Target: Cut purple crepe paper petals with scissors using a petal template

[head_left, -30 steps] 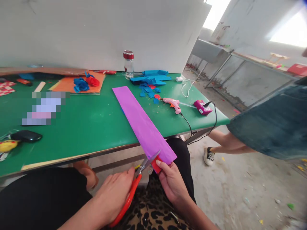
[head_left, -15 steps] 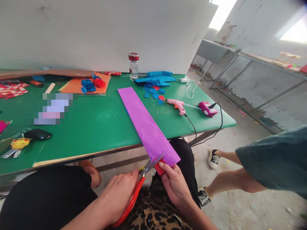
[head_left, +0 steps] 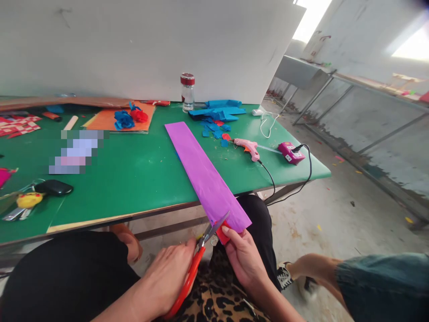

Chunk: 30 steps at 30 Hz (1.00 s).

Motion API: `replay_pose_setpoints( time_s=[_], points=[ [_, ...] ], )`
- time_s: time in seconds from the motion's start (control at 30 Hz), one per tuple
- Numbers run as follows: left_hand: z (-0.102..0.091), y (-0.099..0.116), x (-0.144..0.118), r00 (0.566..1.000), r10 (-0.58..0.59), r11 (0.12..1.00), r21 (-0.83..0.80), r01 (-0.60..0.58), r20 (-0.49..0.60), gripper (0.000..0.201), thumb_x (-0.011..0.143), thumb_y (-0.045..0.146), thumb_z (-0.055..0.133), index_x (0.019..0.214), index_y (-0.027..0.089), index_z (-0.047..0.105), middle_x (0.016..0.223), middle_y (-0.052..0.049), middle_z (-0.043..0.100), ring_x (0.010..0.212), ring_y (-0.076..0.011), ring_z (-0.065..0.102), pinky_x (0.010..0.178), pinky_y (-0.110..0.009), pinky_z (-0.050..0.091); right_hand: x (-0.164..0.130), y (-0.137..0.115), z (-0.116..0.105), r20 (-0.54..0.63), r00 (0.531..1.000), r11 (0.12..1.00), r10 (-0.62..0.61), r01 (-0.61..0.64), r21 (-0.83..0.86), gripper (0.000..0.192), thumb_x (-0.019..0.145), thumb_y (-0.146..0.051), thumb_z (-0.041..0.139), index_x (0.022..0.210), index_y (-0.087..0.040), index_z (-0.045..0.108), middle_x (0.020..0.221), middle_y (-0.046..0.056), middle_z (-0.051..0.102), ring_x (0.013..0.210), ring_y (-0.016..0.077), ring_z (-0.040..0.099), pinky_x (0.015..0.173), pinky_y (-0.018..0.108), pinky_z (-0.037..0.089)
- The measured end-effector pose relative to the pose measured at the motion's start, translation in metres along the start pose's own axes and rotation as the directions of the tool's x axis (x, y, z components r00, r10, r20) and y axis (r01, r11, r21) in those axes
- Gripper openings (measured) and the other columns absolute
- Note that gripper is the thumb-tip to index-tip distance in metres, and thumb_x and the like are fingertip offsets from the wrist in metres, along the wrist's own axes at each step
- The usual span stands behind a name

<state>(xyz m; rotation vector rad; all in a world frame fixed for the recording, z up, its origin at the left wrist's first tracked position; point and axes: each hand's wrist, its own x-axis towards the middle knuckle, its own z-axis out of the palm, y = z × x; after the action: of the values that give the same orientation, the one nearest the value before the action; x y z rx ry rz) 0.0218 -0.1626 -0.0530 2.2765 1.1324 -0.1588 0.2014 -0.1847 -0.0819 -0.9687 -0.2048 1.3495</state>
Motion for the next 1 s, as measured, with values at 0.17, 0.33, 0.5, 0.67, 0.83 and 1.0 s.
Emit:
replay_pose_setpoints(
  time_s=[0.17,0.33,0.5,0.67,0.83,1.0],
  points=[
    [-0.001,-0.007,0.004,1.0,-0.003,1.0,-0.007,0.004,0.01,0.012,0.083,0.02,0.041,0.092,0.023,0.048,0.074,-0.003,0.067,0.058,-0.0218,0.061,0.052,-0.03,0.031,-0.001,-0.002,0.0,0.006,1.0,1.0,-0.018,0.018,0.01,0.027,0.066,-0.017,0.081,0.091,-0.019,0.072,0.089,0.002,0.073,0.086,0.016,0.065,0.081,0.025,0.052],
    [-0.007,-0.008,0.002,1.0,-0.007,1.0,-0.014,0.007,0.025,0.015,0.082,0.018,0.041,0.092,0.023,0.051,0.067,0.0,0.063,0.057,-0.0199,0.059,0.054,-0.029,0.033,0.0,-0.004,0.0,-0.003,1.0,0.999,0.003,-0.003,0.045,0.03,0.066,-0.016,0.081,0.094,-0.018,0.071,0.092,0.004,0.074,0.086,0.0163,0.066,0.081,0.026,0.053],
    [-0.016,-0.019,-0.016,1.0,-0.026,0.998,-0.059,0.027,0.009,0.015,0.083,0.02,0.042,0.084,0.024,0.056,0.063,0.0,0.061,0.058,-0.0193,0.059,0.064,-0.029,0.041,0.0,-0.004,0.0,0.007,1.0,0.997,0.012,-0.013,0.078,0.029,0.066,-0.015,0.08,0.094,-0.017,0.071,0.093,0.004,0.074,0.086,0.0163,0.067,0.08,0.026,0.053],
    [0.004,-0.051,-0.035,0.968,-0.127,0.965,-0.252,0.07,-0.216,0.019,0.081,0.042,0.054,0.092,0.03,0.064,0.077,-0.002,0.068,0.074,-0.0219,0.065,0.075,-0.029,0.05,0.001,0.0,0.001,0.0,0.998,0.993,0.057,-0.057,0.106,0.03,0.066,-0.015,0.081,0.094,-0.017,0.072,0.092,0.003,0.075,0.083,0.015,0.067,0.079,0.025,0.053],
    [0.019,-0.05,-0.024,0.869,-0.284,0.887,-0.456,0.077,-0.406,0.024,0.079,0.045,0.058,0.095,0.029,0.064,0.088,-0.001,0.072,0.085,-0.0225,0.067,0.085,-0.031,0.052,0.003,0.009,0.008,-0.002,0.994,0.983,0.113,-0.112,0.144,0.032,0.062,-0.015,0.083,0.092,-0.018,0.072,0.093,0.003,0.075,0.082,0.0146,0.068,0.081,0.027,0.053],
    [0.005,-0.024,0.002,0.86,-0.33,0.756,-0.655,-0.007,-0.39,0.026,0.084,0.045,0.056,0.099,0.024,0.059,0.089,-0.002,0.069,0.079,-0.0199,0.067,0.081,-0.033,0.054,0.007,0.021,0.03,0.009,0.989,0.984,0.149,-0.149,0.098,0.032,0.058,-0.015,0.084,0.088,-0.017,0.073,0.087,0.003,0.076,0.08,0.0149,0.067,0.076,0.025,0.052]
  ],
)
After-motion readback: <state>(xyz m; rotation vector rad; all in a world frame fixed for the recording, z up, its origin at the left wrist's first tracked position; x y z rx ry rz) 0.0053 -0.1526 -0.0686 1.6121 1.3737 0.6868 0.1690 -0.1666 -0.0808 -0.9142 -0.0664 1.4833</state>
